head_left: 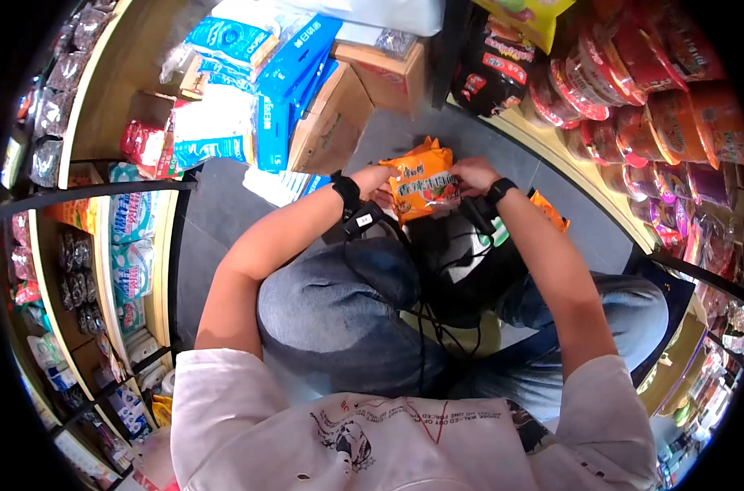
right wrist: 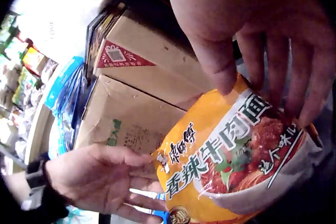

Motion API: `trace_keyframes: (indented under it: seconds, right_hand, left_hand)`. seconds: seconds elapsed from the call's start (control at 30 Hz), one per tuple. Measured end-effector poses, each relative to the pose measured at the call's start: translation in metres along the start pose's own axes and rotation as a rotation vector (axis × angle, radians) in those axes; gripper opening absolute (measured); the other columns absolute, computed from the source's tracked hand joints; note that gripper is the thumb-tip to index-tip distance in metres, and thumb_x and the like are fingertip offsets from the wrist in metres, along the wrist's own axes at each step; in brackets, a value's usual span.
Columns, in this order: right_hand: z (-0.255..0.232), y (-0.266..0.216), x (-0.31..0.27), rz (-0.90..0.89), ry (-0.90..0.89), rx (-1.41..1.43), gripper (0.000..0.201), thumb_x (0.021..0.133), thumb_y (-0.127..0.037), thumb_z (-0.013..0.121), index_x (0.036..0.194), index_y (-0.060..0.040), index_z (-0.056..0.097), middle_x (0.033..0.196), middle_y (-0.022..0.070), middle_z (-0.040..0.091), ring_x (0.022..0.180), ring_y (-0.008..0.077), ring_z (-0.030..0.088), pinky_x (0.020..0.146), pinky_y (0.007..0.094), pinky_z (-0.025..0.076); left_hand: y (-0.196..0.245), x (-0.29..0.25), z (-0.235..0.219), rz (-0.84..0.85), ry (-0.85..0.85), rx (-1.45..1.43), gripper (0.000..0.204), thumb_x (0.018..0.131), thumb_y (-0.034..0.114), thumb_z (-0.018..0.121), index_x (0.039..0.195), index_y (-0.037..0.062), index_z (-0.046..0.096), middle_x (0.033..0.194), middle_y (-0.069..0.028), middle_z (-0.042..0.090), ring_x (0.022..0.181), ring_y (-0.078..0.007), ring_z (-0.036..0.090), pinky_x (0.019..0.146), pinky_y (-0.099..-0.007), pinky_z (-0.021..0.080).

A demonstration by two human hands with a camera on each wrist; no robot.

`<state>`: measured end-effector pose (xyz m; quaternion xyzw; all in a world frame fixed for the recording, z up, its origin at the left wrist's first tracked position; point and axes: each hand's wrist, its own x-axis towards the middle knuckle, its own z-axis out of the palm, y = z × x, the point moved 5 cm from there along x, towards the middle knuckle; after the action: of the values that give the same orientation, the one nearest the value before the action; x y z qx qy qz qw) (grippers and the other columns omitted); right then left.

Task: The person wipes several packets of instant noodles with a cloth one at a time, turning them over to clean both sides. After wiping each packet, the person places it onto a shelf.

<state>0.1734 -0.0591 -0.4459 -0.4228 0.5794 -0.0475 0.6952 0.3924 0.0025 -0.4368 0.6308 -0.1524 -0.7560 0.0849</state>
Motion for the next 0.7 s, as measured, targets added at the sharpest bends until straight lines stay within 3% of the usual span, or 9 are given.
trace_keyframes:
  seconds: [0.07,0.13,0.27,0.33,0.37,0.43,0.47,0.6,0.7]
  right_hand:
    - [0.006,-0.007,-0.003,-0.088,0.054,-0.145,0.022,0.078,-0.022,0.057,0.088,-0.0033,0.062,0.076,0.0065,0.062,0.064,0.019,0.06,0.054,0.0336,0.05]
    - [0.009,-0.024,-0.018,-0.146,0.097,-0.161,0.023,0.077,-0.024,0.058,0.077,-0.0018,0.064,0.069,0.0083,0.063,0.058,0.0182,0.06,0.047,0.0333,0.048]
    - [0.01,-0.022,-0.024,-0.119,0.101,-0.12,0.025,0.075,-0.024,0.058,0.075,-0.0007,0.065,0.07,0.0112,0.063,0.059,0.0168,0.058,0.053,0.0334,0.047]
    - [0.007,-0.003,0.011,-0.12,0.083,-0.024,0.022,0.076,-0.021,0.057,0.077,-0.0002,0.062,0.067,0.0098,0.062,0.055,0.0193,0.06,0.049,0.0329,0.048]
    - [0.005,0.001,0.031,-0.308,0.147,-0.223,0.024,0.077,-0.022,0.057,0.08,0.001,0.061,0.067,0.0108,0.061,0.055,0.0211,0.061,0.049,0.0335,0.049]
    - [0.004,-0.015,0.0,-0.376,0.256,-0.164,0.027,0.077,-0.025,0.057,0.08,0.0014,0.061,0.062,0.0118,0.06,0.052,0.0187,0.059,0.048,0.0323,0.046]
    - [0.004,0.004,0.027,-0.224,0.262,-0.132,0.032,0.072,-0.025,0.061,0.091,-0.0001,0.062,0.076,0.0134,0.063,0.063,0.0212,0.061,0.055,0.0341,0.048]
    - [0.007,-0.007,-0.009,-0.182,0.191,0.087,0.025,0.073,-0.021,0.062,0.077,0.0035,0.061,0.064,0.0127,0.06,0.049,0.0189,0.057,0.044,0.0298,0.045]
    - [0.003,-0.007,-0.007,-0.138,0.211,0.003,0.026,0.072,-0.023,0.062,0.078,0.0025,0.063,0.067,0.0121,0.061,0.054,0.0188,0.059,0.049,0.0299,0.047]
  left_hand:
    - [-0.004,0.018,-0.003,0.039,-0.075,-0.029,0.031,0.082,0.027,0.049,0.104,0.0054,0.051,0.088,-0.0119,0.061,0.069,-0.0215,0.06,0.06,-0.0335,0.049]
    - [0.013,-0.005,0.008,0.099,-0.071,0.034,0.029,0.086,0.032,0.047,0.1,0.0073,0.053,0.084,-0.0067,0.062,0.072,-0.0172,0.058,0.067,-0.0338,0.047]
    - [0.028,-0.057,0.043,0.258,-0.024,0.039,0.028,0.084,0.03,0.05,0.089,0.003,0.054,0.068,-0.0102,0.057,0.055,-0.0218,0.055,0.048,-0.0346,0.044]
    - [0.035,-0.049,0.037,0.308,0.019,0.163,0.029,0.084,0.03,0.05,0.085,0.0008,0.054,0.063,-0.0116,0.055,0.052,-0.0221,0.054,0.045,-0.036,0.044]
    - [0.037,-0.06,0.046,0.276,0.054,0.159,0.025,0.085,0.025,0.046,0.083,0.0016,0.053,0.06,-0.0113,0.054,0.047,-0.0214,0.052,0.042,-0.0355,0.043]
    - [0.023,-0.016,0.036,0.228,0.063,0.161,0.02,0.087,0.019,0.043,0.082,0.0025,0.053,0.057,-0.0101,0.053,0.042,-0.0192,0.049,0.039,-0.0335,0.041]
    - [0.012,0.025,0.014,0.203,0.043,0.169,0.018,0.087,0.016,0.043,0.083,0.0025,0.053,0.058,-0.0092,0.053,0.042,-0.0178,0.049,0.038,-0.0321,0.04]
    - [0.013,0.073,-0.008,0.239,0.242,0.351,0.015,0.075,0.01,0.054,0.081,-0.0042,0.055,0.061,-0.0089,0.051,0.047,-0.018,0.048,0.036,-0.0313,0.036]
    - [0.031,0.006,0.013,0.257,0.38,0.475,0.016,0.074,0.009,0.057,0.078,-0.0062,0.057,0.066,-0.0107,0.054,0.053,-0.0181,0.053,0.04,-0.0327,0.04]
